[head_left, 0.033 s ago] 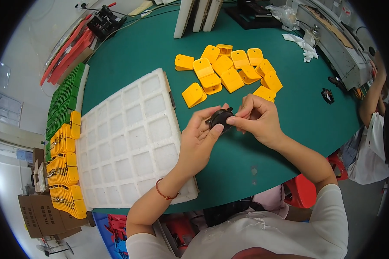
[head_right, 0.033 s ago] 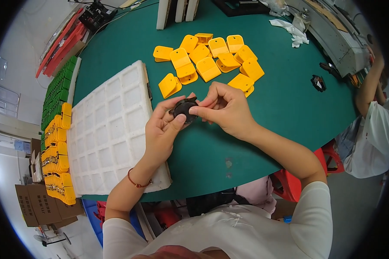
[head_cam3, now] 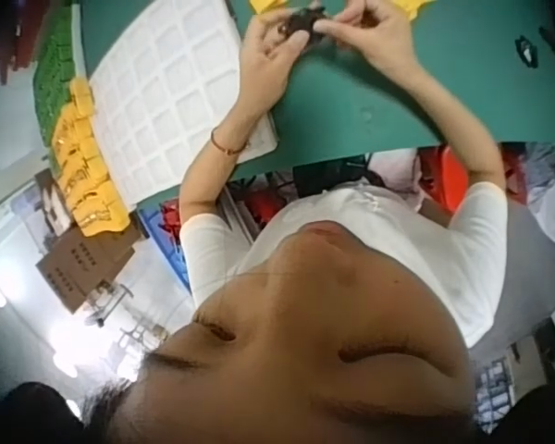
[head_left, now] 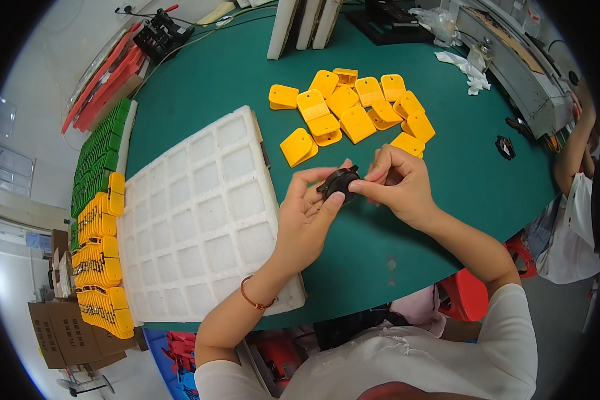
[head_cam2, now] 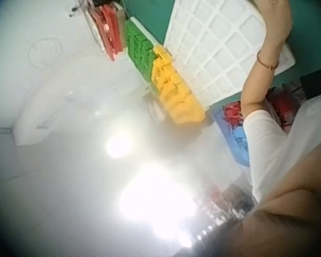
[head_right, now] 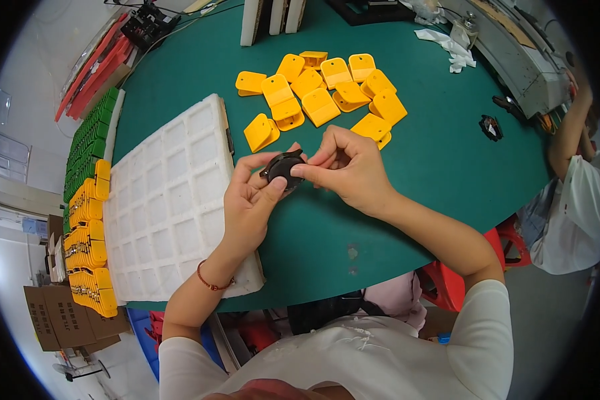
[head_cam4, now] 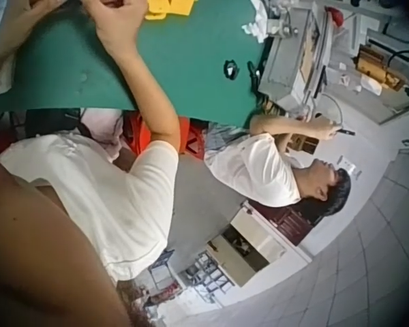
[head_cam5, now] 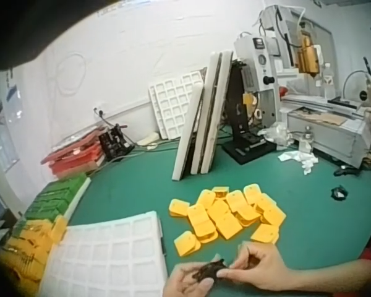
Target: The person assembles yellow plastic casings onto small circular electronic components by hand.
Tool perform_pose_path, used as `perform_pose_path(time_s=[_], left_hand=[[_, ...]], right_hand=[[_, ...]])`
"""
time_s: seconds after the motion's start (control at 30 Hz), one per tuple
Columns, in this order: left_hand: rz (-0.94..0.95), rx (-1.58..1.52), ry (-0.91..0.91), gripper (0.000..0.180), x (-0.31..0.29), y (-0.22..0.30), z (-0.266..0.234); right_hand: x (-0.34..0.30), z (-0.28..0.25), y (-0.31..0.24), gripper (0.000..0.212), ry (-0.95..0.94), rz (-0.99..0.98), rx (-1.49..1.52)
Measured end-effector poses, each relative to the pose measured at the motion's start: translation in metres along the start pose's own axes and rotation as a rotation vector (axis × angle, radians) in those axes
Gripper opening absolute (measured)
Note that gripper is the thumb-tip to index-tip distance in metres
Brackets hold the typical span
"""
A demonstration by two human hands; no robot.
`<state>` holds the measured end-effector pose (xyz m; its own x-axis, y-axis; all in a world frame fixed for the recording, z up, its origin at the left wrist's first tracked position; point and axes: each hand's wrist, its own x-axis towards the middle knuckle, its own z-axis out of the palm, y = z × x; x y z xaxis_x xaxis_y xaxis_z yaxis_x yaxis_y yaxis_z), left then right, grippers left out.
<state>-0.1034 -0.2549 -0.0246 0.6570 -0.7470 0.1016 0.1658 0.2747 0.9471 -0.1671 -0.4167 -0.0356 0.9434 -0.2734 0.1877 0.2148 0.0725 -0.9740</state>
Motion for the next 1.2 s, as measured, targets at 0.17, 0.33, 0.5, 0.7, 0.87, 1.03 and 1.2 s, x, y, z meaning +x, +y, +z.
perform_pose_path(time_s=[0.17, 0.33, 0.5, 0.7, 0.87, 1.03, 1.2], left_hand=[[0.16, 0.035, -0.041, 0.026, 0.003, -0.004, 0.001], [0.243, 0.302, -0.037, 0.019, 0.0, -0.006, -0.001], [0.204, 0.262, -0.061, 0.017, -0.005, -0.008, 0.0], [0.208, 0.254, -0.08, 0.016, -0.007, -0.006, 0.001], [0.138, 0.207, -0.057, 0.017, -0.003, -0.005, 0.0], [0.015, 0.17, 0.011, 0.029, 0.002, -0.001, -0.004], [-0.123, 0.071, 0.019, 0.033, 0.004, 0.002, -0.001]], right_hand=[[-0.001, 0.006, -0.007, 0.025, 0.052, -0.258, -0.248], [0.002, -0.001, -0.011, 0.016, -0.155, -0.42, -0.492], [0.002, -0.006, -0.006, 0.014, -0.305, -0.462, -0.462], [-0.005, -0.002, -0.004, 0.013, -0.27, -0.404, -0.359], [-0.004, -0.002, -0.002, 0.015, -0.237, -0.339, -0.342], [-0.002, 0.001, 0.005, 0.018, -0.14, -0.27, -0.381], [-0.003, 0.003, 0.007, 0.036, -0.03, -0.351, -0.119]])
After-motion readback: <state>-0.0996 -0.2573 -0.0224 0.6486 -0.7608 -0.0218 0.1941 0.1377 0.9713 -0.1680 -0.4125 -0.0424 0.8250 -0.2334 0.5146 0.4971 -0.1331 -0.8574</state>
